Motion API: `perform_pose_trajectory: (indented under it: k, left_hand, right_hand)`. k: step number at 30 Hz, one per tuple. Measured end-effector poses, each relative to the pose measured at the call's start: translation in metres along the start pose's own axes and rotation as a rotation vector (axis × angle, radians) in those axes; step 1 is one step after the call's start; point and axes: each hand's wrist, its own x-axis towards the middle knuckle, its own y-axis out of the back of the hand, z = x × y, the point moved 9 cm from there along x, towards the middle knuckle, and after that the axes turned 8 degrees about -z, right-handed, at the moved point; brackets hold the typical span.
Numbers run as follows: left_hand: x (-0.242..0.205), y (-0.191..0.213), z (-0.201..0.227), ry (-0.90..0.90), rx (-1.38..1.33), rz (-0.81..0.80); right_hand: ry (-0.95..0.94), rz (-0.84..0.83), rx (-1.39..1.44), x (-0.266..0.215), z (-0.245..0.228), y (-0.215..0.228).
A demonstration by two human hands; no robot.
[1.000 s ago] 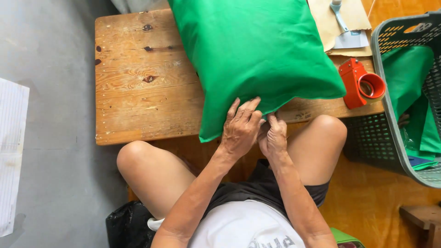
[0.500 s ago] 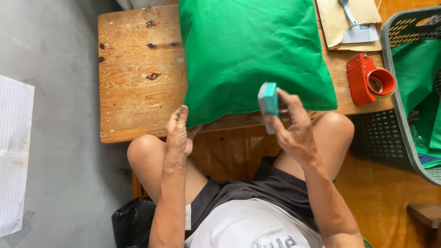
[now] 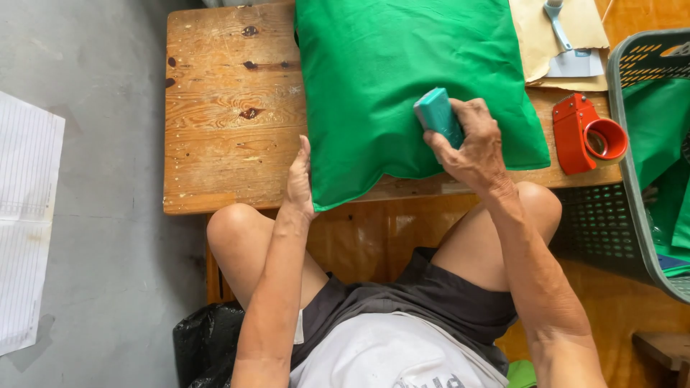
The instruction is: The person scrubs the surface of a green tote bag with a blue sponge. They work on the edges and main body of the bag, flipping it over to clean both sides.
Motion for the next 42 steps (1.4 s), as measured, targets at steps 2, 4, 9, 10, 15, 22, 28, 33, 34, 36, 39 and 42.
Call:
perform_pose_trajectory:
  k: [2, 4, 9, 10, 15, 22, 28, 33, 34, 36, 39, 42]
  left_hand:
    - [0.018, -0.018, 0.005, 0.009, -0.069, -0.085]
    - [0.031, -0.018, 0.002, 0.05, -0.034, 0.003]
    - [0.054, -0.058, 0.008, 0.093, -0.08, -0.143]
    - [0.061, -0.053, 0.015, -0.016, -0.092, -0.058]
    - [0.188, 0.043, 0.03, -0.165, -0.06, -0.139]
    - [0.2, 0.044, 0.135, -0.444, -0.046, -0.222]
    - [0.159, 0.081, 0.151, -0.358, 0.149, 0.035]
    - [0.09, 0.086, 0.056, 0.028, 0.397, 0.196]
    - [0.072, 0.072, 0.04, 0.077, 0.456, 0.157]
    - [0.037, 0.064, 0.022, 0.016, 0.528, 0.184]
    - [0.032, 0.112, -0.003, -0.138, 0.598, 0.216]
    - [0.038, 0.153, -0.014, -0.249, 0.61, 0.231]
  right_hand:
    - [-0.031, 0.03, 0.045, 0.009, 0.018, 0.011]
    - [-0.17, 0.202, 0.01, 0.012, 0.038, 0.036]
    - [-0.343, 0.139, 0.254, 0.012, 0.085, 0.013]
    - [-0.382, 0.099, 0.387, 0.009, 0.08, 0.012]
    - [-0.486, 0.049, 0.404, 0.007, 0.109, 0.002]
    - [-0.53, 0.078, 0.405, 0.004, 0.116, -0.01]
    - [-0.416, 0.142, 0.317, 0.002, 0.098, -0.01]
    - [-0.316, 0.191, 0.22, 0.002, 0.097, -0.01]
    - [-0.279, 0.179, 0.186, 0.001, 0.093, -0.009]
    - [-0.258, 0.179, 0.177, -0.001, 0.088, -0.003]
    - [-0.216, 0.196, 0.076, 0.001, 0.067, 0.004]
    - [-0.178, 0.198, -0.051, 0.004, 0.039, 0.002]
